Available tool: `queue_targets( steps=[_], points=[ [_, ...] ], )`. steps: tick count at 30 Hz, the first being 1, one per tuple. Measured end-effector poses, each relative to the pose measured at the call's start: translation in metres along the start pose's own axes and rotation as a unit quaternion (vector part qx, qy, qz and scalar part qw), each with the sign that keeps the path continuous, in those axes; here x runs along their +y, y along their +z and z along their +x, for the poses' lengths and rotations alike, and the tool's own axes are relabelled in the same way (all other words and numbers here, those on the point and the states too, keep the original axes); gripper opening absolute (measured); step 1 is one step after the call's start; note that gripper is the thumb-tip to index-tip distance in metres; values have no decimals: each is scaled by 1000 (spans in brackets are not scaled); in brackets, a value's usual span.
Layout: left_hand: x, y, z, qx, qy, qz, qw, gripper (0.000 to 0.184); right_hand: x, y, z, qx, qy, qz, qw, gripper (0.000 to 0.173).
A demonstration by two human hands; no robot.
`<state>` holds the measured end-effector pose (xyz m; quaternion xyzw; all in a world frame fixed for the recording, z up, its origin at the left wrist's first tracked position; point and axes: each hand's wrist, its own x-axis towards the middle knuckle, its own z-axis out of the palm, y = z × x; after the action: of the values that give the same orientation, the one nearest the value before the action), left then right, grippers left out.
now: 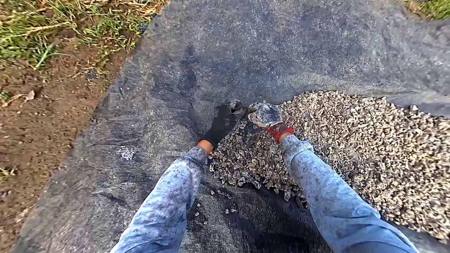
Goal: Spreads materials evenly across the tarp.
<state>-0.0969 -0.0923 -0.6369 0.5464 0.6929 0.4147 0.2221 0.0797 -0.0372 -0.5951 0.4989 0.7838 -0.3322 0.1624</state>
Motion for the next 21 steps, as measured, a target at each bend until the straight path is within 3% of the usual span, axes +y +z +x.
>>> queue_targets(
  steps=[1,3,4,5,6,8,10,12,13,14,15,18,21],
  points=[
    [-10,-13,6,15,-16,-6,1000,24,5,0,-2,-2,15,1,1000,49],
    [-48,-60,18,155,-78,-90,981,30,25,-12,-12,3,36,-27,999,50],
    [-69,-97,20,256,-112,-148,949,34,44,-17,-10,49,25,-49,997,58],
    [-86,-135,14,322,-141,-196,915,41,76,-6,3,152,-1,-77,985,70],
    [-95,-163,0,336,-167,-205,904,51,108,6,12,214,-13,-76,974,81],
    [-78,-163,-24,314,-198,-157,915,61,146,32,7,230,9,-28,973,93],
    [-55,-108,-41,217,-161,-82,959,55,137,63,-10,205,8,-27,978,102],
    [-44,-54,-73,-6,-111,21,994,54,114,94,-24,203,-40,-50,977,91],
    [-44,-29,-81,-108,-88,95,986,64,106,110,-36,191,-65,-33,979,79],
    [-50,-3,-81,-171,-67,165,969,74,101,121,-47,173,-78,-4,982,68],
    [-61,15,-83,-201,-57,211,955,72,100,121,-56,125,-74,55,988,61],
    [-55,0,-92,-183,-71,141,970,38,93,82,-37,101,-75,144,982,48],
    [-54,-36,-87,-78,-146,14,986,36,60,27,-5,127,-57,140,980,36]
  ],
)
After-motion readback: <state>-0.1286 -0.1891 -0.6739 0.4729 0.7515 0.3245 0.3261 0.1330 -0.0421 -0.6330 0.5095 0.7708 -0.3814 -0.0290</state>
